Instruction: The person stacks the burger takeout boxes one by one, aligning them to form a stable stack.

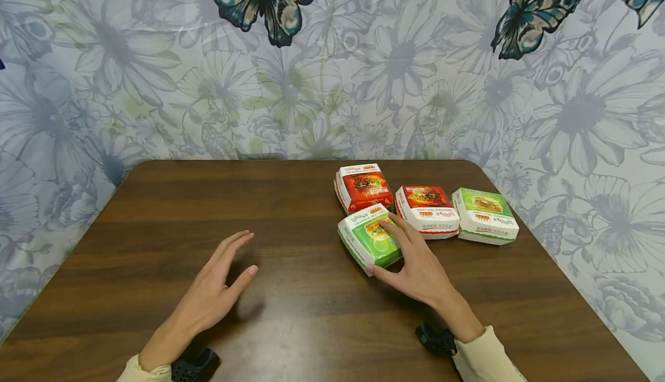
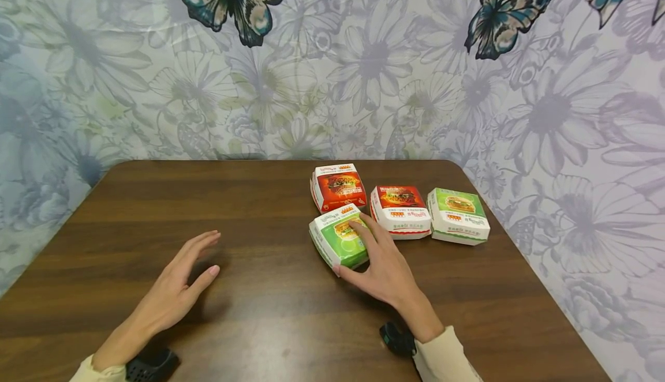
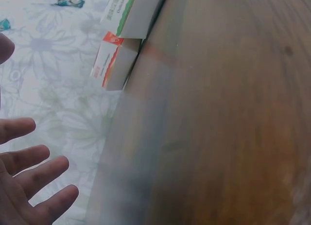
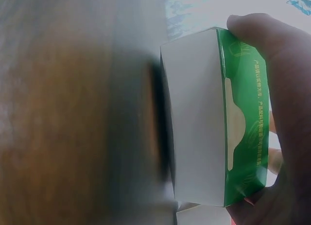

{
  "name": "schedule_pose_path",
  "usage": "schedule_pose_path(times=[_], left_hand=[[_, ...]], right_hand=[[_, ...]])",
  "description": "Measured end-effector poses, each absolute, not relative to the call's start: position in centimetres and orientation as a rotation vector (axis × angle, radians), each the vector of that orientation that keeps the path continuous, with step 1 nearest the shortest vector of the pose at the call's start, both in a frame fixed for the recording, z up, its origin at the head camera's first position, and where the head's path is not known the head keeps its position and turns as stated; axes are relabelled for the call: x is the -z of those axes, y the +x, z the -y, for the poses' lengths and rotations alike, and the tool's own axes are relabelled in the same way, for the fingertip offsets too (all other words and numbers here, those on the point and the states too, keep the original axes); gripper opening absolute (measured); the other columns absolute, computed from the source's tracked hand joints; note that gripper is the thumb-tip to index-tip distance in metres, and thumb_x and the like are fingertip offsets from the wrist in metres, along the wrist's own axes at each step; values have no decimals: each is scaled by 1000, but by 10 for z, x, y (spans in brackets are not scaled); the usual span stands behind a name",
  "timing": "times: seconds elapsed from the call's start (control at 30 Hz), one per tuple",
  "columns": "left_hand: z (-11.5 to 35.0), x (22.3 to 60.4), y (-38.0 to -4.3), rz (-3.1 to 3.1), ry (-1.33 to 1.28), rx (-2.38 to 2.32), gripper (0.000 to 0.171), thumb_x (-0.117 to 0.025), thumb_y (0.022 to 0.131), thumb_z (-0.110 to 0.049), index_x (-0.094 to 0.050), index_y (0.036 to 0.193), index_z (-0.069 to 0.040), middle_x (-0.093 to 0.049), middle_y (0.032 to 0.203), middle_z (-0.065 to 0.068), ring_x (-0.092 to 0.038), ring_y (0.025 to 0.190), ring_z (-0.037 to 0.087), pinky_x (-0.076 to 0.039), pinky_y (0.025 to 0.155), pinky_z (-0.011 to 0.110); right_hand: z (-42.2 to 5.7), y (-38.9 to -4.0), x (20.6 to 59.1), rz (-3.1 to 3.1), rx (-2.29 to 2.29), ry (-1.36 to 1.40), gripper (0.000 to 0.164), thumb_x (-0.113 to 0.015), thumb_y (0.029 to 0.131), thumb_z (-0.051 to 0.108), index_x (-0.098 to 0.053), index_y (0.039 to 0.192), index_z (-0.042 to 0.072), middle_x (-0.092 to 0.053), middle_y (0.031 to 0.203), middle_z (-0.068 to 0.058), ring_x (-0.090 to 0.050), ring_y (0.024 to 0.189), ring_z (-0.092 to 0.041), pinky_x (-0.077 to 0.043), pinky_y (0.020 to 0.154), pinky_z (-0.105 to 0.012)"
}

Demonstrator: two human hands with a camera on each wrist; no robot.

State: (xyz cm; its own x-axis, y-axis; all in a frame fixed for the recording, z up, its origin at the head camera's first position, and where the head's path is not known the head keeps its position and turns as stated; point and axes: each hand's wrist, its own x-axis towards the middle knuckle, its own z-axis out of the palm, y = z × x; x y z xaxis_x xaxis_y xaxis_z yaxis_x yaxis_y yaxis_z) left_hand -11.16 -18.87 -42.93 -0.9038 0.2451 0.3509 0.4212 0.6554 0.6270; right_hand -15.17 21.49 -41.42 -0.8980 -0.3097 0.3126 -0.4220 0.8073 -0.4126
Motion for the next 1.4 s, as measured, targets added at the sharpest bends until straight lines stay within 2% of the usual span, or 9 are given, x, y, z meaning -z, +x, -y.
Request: schedule_pose_path(times=[0.33,0.57,0.73,0.97,1.1,1.4], left_hand=[[188,430,-113,2635,-546,1078,56,-63,104,-23,-43,156,-18,-39,160,11,-43,143,38,-40,105,65],[187,429,-113,2633,-555,1066,53,-64,103,-21,-46,153,-15,-39,160,8,-43,143,37,-41,104,64],[187,429,-112,2643,-551,1075,56,-63,104,-22,-43,156,-16,-38,161,9,-43,143,38,-41,105,65],[188,431,-112,2624,-576,1090,66,-64,104,-24,-32,160,-13,-42,155,14,-47,138,41,-43,103,66],[188,431,-112,2620,-580,1094,66,-64,104,-24,-32,161,-16,-43,155,13,-47,138,40,-43,103,66],[187,432,-112,2613,-593,1094,64,-63,104,-23,-33,160,-17,-42,156,11,-47,138,38,-42,104,65]], right_hand=[[-215,-153,414,2769,-706,599,89,-81,82,57,-41,156,27,-28,167,-9,-30,150,-39,-42,107,-67],[-214,-151,414,2823,-730,547,98,-77,77,73,-36,158,34,-23,169,-7,-28,152,-38,-44,104,-66],[-212,-151,415,2833,-721,533,100,-73,75,79,-35,157,36,-23,169,-5,-30,151,-38,-44,106,-64],[-213,-151,416,2828,-660,570,99,-71,77,78,-34,159,36,-24,169,-7,-32,149,-39,-40,108,-65],[-212,-150,415,2843,-618,567,99,-69,78,79,-34,160,36,-23,169,-5,-33,149,-40,-39,109,-66],[-211,-151,415,2813,-588,574,100,-77,77,71,-35,159,31,-26,168,-8,-36,148,-41,-41,109,-64]])
